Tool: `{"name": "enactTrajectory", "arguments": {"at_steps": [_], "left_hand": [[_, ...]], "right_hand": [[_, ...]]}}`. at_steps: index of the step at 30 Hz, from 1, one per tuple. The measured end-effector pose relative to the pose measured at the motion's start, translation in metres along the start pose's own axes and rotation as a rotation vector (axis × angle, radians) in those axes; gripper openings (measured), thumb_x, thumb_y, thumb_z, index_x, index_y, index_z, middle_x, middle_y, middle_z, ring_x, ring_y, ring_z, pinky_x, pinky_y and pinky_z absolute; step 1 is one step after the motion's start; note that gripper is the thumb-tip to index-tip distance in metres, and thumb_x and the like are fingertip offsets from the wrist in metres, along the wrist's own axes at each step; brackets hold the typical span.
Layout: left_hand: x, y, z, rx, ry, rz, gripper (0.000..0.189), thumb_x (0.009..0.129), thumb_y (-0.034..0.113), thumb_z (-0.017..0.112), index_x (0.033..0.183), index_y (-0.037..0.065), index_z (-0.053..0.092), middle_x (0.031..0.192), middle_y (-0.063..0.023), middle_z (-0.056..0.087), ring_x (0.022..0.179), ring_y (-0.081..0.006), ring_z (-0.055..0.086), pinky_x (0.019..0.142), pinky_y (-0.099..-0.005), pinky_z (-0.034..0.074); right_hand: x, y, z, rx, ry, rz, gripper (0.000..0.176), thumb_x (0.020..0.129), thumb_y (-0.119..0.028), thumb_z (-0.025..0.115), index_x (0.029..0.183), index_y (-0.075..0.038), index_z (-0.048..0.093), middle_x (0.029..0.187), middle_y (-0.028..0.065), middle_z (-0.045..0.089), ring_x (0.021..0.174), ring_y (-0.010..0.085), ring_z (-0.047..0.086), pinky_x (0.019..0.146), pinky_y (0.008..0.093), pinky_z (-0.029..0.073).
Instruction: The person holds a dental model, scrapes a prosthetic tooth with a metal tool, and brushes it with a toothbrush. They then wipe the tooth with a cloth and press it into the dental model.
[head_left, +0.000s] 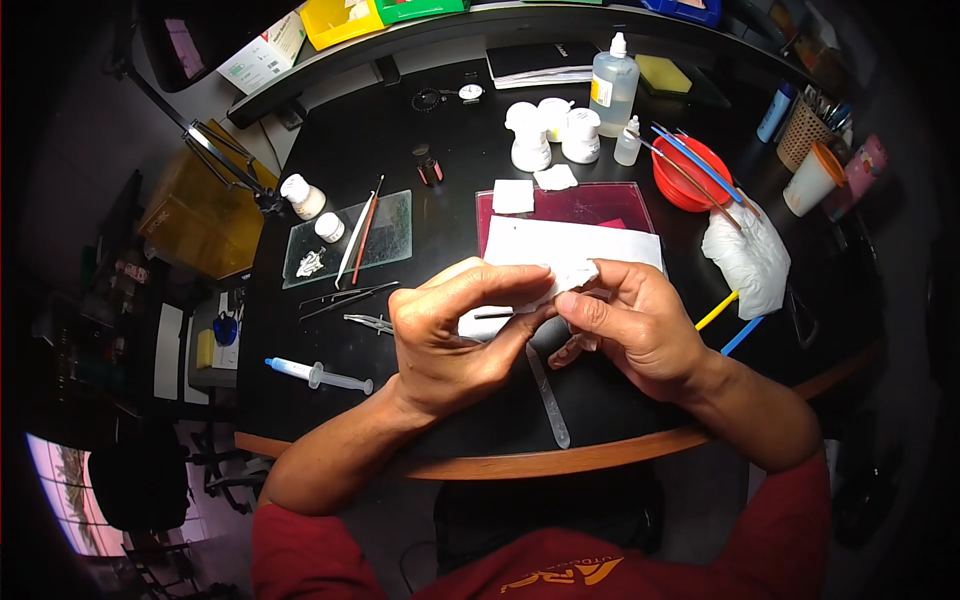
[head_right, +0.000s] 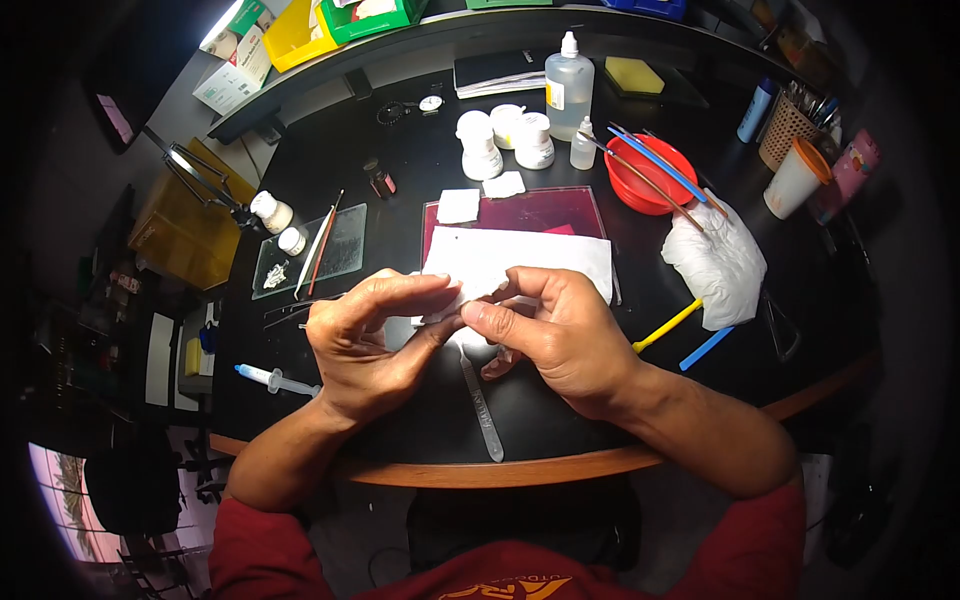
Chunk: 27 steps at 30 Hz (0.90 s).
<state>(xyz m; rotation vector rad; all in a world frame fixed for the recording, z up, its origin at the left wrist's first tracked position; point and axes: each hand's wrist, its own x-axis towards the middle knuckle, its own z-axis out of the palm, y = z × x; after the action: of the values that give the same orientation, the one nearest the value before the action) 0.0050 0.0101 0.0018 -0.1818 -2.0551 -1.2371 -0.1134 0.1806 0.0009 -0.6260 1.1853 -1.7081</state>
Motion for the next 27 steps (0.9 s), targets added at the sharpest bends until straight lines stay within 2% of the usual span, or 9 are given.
{"name": "enactTrajectory", "arguments": {"at_steps": [6,9,13,16,19,20,21,23,27], "left_hand": [[0.002,0.002,0.001,0.000,0.029,-0.006,0.025,0.077,-0.009,0.081,0.102,-0.004,0.077,0.091,-0.0128,0.077,0.085,-0.0204,0.078,0.075,-0.0270,0.062],[-0.001,0.000,0.000,-0.008,0.028,-0.025,0.025,0.077,-0.008,0.081,0.102,-0.004,0.076,0.091,-0.0132,0.077,0.084,-0.0203,0.078,0.075,-0.0272,0.062],[-0.003,0.002,0.000,-0.022,0.039,-0.066,0.023,0.078,-0.007,0.081,0.100,-0.004,0.076,0.092,-0.0138,0.077,0.086,-0.0197,0.078,0.076,-0.0274,0.062],[-0.005,0.002,0.002,-0.080,0.046,-0.153,0.024,0.080,-0.005,0.080,0.104,-0.005,0.075,0.093,-0.0134,0.077,0.089,-0.0182,0.077,0.078,-0.0270,0.062],[-0.003,0.011,0.002,-0.211,0.016,-0.398,0.028,0.083,-0.005,0.079,0.110,-0.006,0.072,0.096,-0.0135,0.076,0.091,-0.0163,0.075,0.079,-0.0267,0.062],[-0.002,0.009,-0.002,-0.234,-0.053,-0.439,0.032,0.085,-0.004,0.078,0.117,-0.005,0.070,0.098,-0.0136,0.076,0.091,-0.0145,0.074,0.079,-0.0255,0.061],[0.000,0.008,-0.003,-0.284,-0.075,-0.475,0.032,0.086,-0.004,0.078,0.117,-0.005,0.069,0.097,-0.0133,0.076,0.091,-0.0141,0.074,0.078,-0.0251,0.061],[0.002,0.003,-0.003,-0.386,-0.119,-0.550,0.032,0.087,-0.003,0.078,0.118,-0.005,0.068,0.097,-0.0128,0.075,0.089,-0.0132,0.073,0.077,-0.0241,0.061],[-0.002,-0.007,-0.001,-0.534,-0.105,-0.511,0.032,0.090,-0.002,0.076,0.119,-0.004,0.065,0.107,-0.0120,0.071,0.098,-0.0116,0.069,0.083,-0.0244,0.059]], "right_hand": [[-0.002,0.010,0.001,0.007,0.041,-0.064,0.014,0.100,-0.015,0.070,0.108,-0.003,0.069,0.097,0.0013,0.066,0.088,0.0075,0.065,0.067,0.0247,0.061],[-0.004,0.010,0.007,-0.042,0.114,-0.120,0.012,0.098,-0.010,0.071,0.104,-0.001,0.069,0.101,0.0028,0.063,0.088,0.0083,0.065,0.064,0.0236,0.062],[-0.004,0.016,0.007,-0.285,0.152,-0.410,0.008,0.093,-0.003,0.075,0.097,0.003,0.070,0.107,0.0049,0.056,0.085,0.0087,0.065,0.061,0.0220,0.062],[-0.005,0.013,0.010,-0.419,0.187,-0.513,0.006,0.091,0.000,0.076,0.094,0.003,0.072,0.107,0.0057,0.054,0.084,0.0080,0.064,0.058,0.0203,0.061],[-0.005,0.012,0.008,-0.593,0.190,-0.654,0.005,0.090,0.001,0.076,0.094,0.001,0.073,0.106,0.0064,0.054,0.083,0.0070,0.064,0.056,0.0192,0.060],[-0.002,0.012,0.006,-0.656,0.184,-0.717,0.005,0.090,0.001,0.076,0.094,0.001,0.073,0.105,0.0066,0.054,0.082,0.0070,0.064,0.056,0.0191,0.060],[-0.001,0.012,0.004,-0.719,0.176,-0.778,0.005,0.090,0.002,0.076,0.094,0.001,0.074,0.105,0.0068,0.054,0.082,0.0070,0.064,0.055,0.0189,0.060],[0.000,0.013,0.005,-0.630,0.167,-0.723,0.005,0.090,0.003,0.075,0.094,0.002,0.073,0.107,0.0070,0.053,0.083,0.0081,0.065,0.056,0.0192,0.061],[0.003,0.014,0.006,-0.385,0.128,-0.584,0.005,0.091,0.005,0.073,0.094,0.003,0.072,0.111,0.0075,0.050,0.087,0.0110,0.068,0.061,0.0202,0.065]]}}
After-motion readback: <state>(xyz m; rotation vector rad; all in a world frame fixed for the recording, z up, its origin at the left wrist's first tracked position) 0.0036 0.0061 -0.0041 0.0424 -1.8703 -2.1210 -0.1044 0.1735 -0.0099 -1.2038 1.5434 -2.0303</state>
